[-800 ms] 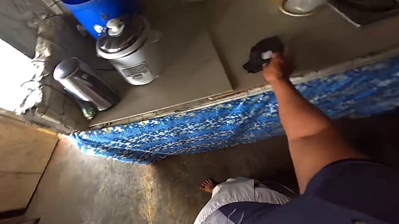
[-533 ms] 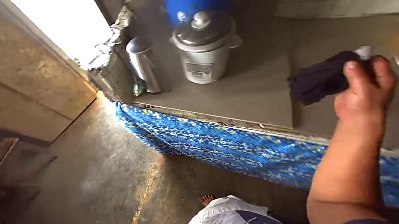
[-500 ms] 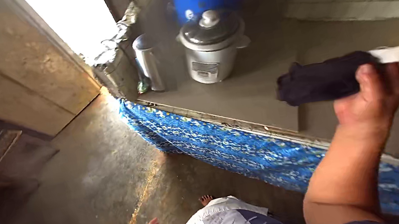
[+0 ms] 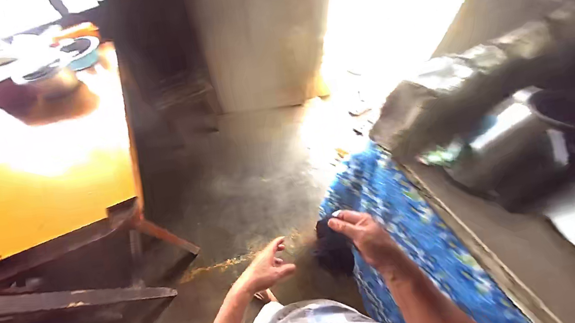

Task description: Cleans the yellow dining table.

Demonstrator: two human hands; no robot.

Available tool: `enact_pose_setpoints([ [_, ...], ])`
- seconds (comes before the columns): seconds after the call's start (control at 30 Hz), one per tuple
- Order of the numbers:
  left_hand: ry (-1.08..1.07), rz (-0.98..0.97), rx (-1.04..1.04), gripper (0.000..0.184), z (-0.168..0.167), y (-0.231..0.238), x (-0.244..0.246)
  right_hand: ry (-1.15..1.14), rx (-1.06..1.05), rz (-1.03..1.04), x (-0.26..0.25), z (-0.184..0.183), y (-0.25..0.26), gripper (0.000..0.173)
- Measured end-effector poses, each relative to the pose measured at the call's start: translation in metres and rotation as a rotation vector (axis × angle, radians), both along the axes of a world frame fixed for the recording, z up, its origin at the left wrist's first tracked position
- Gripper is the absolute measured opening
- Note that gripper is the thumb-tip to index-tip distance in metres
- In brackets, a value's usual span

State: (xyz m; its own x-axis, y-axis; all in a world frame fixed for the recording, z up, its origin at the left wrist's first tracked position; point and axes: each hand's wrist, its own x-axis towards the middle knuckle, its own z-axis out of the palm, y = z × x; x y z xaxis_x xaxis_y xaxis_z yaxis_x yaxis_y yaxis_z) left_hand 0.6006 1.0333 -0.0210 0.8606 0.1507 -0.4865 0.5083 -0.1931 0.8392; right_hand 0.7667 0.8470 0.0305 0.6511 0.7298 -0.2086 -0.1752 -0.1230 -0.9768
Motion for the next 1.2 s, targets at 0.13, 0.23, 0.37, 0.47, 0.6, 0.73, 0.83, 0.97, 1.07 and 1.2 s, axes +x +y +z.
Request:
enact_pose_setpoints([
  [0.13, -0.118, -0.041, 0.096, 0.109, -0.035, 0.064, 0.010, 0.179, 0.008, 0.254, -0.015, -0.001, 0.105, 0.016],
  [0.23, -0.306, 0.020, 0.118, 0.071, -0.042, 0.112, 0.024, 0.279, 0.201, 0.297, 0.002, 0.006, 0.163, 0.015],
  [0.37, -0.093, 0.242, 0.182, 0.030, -0.010, 0.183, 0.060, 0.303, 0.332, 0.238, 0.067, -0.022, 0.220, 0.016],
  [0.47, -0.105, 0.445, 0.122, 0.036, -0.007, 0.231, 0.090, 0.110, -0.068, 0.103, 0.121, -0.066, 0.257, 0.026],
  [0.6, -0.135, 0.388, 0.176, 0.038, -0.001, 0.295, 0.152, 0.149, -0.344, 0.227, 0.176, -0.101, 0.315, 0.053],
  [0.73, -0.163, 0.357, 0.110, 0.034, 0.010, 0.352, 0.217, 0.240, -0.190, 0.396, 0.234, -0.118, 0.390, 0.072],
  [0.83, -0.223, 0.457, -0.148, 0.035, 0.033, 0.391, 0.257, 0.358, 0.018, 0.547, 0.275, -0.118, 0.449, 0.090],
  [0.97, -0.269, 0.652, -0.351, 0.035, 0.038, 0.458, 0.297, 0.676, 0.155, 0.670, 0.317, -0.096, 0.532, 0.074],
  [1.07, -0.121, 0.693, -0.051, 0.051, 0.032, 0.513, 0.295, 0.698, -0.032, 0.613, 0.339, -0.087, 0.601, 0.050],
  [1.2, 0.103, 0.739, 0.149, 0.069, 0.010, 0.577, 0.242, 0.492, -0.231, 0.616, 0.353, -0.084, 0.696, 0.026],
])
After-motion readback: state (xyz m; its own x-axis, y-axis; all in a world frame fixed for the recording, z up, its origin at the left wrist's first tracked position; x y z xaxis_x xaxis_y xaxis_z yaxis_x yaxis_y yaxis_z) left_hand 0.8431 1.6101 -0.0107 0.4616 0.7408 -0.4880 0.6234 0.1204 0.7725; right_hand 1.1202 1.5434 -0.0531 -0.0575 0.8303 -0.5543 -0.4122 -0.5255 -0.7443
